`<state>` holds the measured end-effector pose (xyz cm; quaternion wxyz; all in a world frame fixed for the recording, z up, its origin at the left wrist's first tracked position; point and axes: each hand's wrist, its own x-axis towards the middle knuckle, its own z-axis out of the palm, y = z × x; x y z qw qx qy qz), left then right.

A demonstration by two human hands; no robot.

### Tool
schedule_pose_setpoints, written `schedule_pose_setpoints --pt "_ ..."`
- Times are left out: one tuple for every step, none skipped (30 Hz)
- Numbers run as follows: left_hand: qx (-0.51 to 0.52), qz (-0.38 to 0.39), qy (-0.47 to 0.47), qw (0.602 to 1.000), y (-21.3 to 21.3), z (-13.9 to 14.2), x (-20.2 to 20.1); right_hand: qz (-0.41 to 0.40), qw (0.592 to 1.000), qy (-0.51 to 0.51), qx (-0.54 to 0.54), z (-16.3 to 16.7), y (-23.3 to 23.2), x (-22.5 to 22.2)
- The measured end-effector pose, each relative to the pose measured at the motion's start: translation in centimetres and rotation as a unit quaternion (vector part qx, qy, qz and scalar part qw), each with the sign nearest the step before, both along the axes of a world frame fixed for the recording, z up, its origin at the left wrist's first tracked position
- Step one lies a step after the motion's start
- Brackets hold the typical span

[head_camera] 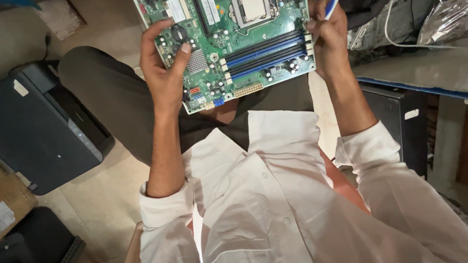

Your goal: The person holds a green computer motherboard on their lap and uses a toothbrush to scrub its surface. They systematically brush various components, including the CPU socket, RAM slots, and capacitors, while occasionally repositioning the board.

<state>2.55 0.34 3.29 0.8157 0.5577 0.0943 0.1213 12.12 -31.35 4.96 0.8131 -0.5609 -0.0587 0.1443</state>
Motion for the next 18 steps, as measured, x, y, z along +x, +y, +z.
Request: schedule_pose_setpoints --pt "-0.001 0.004 -0.009 1.0 0.0 -0.1 0.1 -0.002 1.0 0.008 0.006 0.1 0.0 0.0" --pt "-0.005 0.005 -0.008 1.0 0.0 -0.2 0.1 -0.004 1.0 0.016 0.011 0.2 0.1 0.0" --pt "-0.008 0.005 -0.006 1.0 0.0 -0.4 0.2 -0.006 1.0 0.026 0.015 0.2 0.1 0.0" --pt "-0.011 0.006 -0.005 1.0 0.0 -0.5 0.2 -0.012 0.999 0.038 0.02 0.3 0.1 0.0" --pt "-0.008 0.01 -0.006 1.0 0.0 -0.6 0.1 -0.017 0.998 0.05 0.026 0.3 0.1 0.0" --pt "-0.007 0.014 -0.006 1.0 0.0 -0.8 0.1 -0.023 0.997 0.06 0.03 0.3 0.0 -0.2" --pt "-0.006 0.019 -0.008 1.0 -0.1 -0.9 0.0 -0.047 0.997 0.048 -0.028 0.2 -0.1 -0.4" --pt "-0.011 0.019 -0.007 1.0 -0.1 -1.0 -0.1 -0.07 0.993 0.036 -0.085 0.2 -0.3 -0.7" --pt "-0.016 0.02 -0.007 1.0 -0.1 -1.1 -0.1 -0.092 0.985 0.024 -0.142 0.2 -0.5 -1.0" --pt "-0.021 0.02 -0.007 1.0 -0.1 -1.2 -0.2 -0.097 0.982 -0.022 -0.158 0.1 -0.8 -1.5" --pt "-0.021 0.02 -0.007 1.0 -0.1 -1.3 -0.1 -0.102 0.977 -0.065 -0.174 0.0 -1.1 -1.9" --pt "-0.022 0.02 -0.007 1.0 -0.1 -1.4 0.0 -0.107 0.97 -0.109 -0.19 -0.1 -1.5 -2.3" --pt "-0.022 0.019 -0.006 1.0 -0.2 -1.5 0.1 -0.102 0.967 -0.113 -0.205 -0.2 -1.8 -2.8" --pt "-0.012 0.017 -0.004 1.0 -0.2 -1.6 0.2 -0.097 0.964 -0.116 -0.219 -0.2 -2.1 -3.1" --pt "-0.003 0.015 -0.003 1.0 -0.2 -1.7 0.3 -0.091 0.96 -0.122 -0.234 -0.2 -2.3 -3.4" --pt "0.007 0.014 -0.002 1.0 -0.1 -1.8 0.3 -0.089 0.963 -0.102 -0.232 -0.2 -2.3 -3.7" --pt "0.011 0.008 -0.002 1.0 -0.1 -1.9 0.5 -0.086 0.966 -0.084 -0.231 -0.3 -2.2 -3.9" --pt "0.015 0.003 -0.002 1.0 0.0 -2.1 0.5 -0.083 0.968 -0.065 -0.229 -0.3 -2.0 -4.0"
